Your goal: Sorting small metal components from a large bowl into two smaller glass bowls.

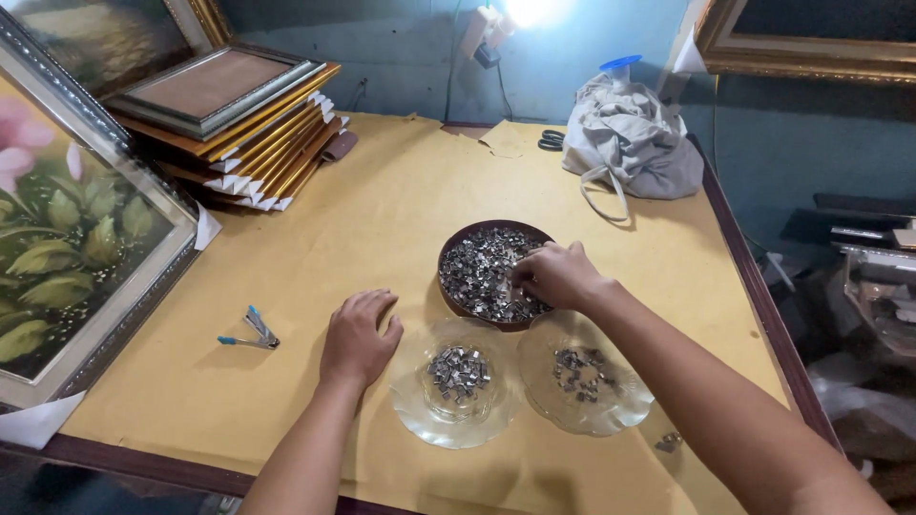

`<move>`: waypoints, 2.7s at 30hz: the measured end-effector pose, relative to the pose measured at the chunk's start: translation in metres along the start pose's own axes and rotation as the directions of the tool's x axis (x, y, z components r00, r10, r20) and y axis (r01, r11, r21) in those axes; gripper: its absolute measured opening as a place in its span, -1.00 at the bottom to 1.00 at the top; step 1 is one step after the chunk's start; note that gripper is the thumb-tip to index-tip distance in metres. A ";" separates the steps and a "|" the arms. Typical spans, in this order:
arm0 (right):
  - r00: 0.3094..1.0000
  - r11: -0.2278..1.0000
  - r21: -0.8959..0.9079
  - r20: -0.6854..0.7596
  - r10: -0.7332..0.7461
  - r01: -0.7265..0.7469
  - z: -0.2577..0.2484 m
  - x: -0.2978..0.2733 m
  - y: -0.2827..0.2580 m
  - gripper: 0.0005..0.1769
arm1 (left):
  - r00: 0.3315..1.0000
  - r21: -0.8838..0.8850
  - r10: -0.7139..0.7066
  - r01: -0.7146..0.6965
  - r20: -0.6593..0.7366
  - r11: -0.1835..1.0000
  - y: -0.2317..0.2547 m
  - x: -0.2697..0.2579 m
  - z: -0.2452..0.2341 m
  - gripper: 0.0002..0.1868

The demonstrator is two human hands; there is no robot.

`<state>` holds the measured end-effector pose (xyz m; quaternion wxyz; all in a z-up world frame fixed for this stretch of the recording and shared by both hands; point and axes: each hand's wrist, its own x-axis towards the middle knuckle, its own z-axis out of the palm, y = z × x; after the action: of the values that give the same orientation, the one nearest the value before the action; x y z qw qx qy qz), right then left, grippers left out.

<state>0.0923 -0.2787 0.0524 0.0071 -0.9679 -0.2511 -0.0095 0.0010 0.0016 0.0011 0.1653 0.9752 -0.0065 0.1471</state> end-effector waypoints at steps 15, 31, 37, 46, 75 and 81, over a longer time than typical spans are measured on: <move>1.000 0.993 0.112 -0.004 0.021 -0.021 -0.030 -0.013 0.002 -0.88 | 0.999 0.004 -0.021 0.021 0.037 1.000 0.010 0.002 -0.007 -0.61; 0.982 0.984 -0.016 0.071 -0.175 0.176 -0.023 -0.008 -0.002 -0.92 | 0.998 0.050 0.020 -0.017 -0.054 0.999 0.003 0.003 0.005 -0.62; 0.982 0.976 -0.113 -0.002 -0.186 0.185 -0.003 -0.007 0.004 -0.92 | 0.995 0.051 0.045 -0.041 -0.094 0.998 0.001 0.003 0.010 -0.64; 0.989 0.966 0.216 -0.053 -0.136 0.145 -0.003 -0.013 0.023 -0.86 | 0.994 0.043 0.049 -0.046 -0.093 0.998 0.001 0.003 0.009 -0.64; 0.881 0.778 0.460 -0.021 -0.473 0.429 -0.019 -0.021 0.027 -0.82 | 0.990 0.012 0.070 -0.069 -0.123 0.998 0.000 0.003 0.010 -0.65; 0.863 0.780 0.375 -0.154 -0.481 0.501 -0.014 -0.021 0.015 -0.81 | 0.997 0.009 0.032 -0.032 -0.074 0.999 -0.003 0.003 0.013 -0.62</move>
<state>0.0812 -0.3019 0.0661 0.2096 -0.8456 -0.4907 0.0168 0.0080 0.0008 -0.0108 0.1594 0.9695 -0.0154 0.1857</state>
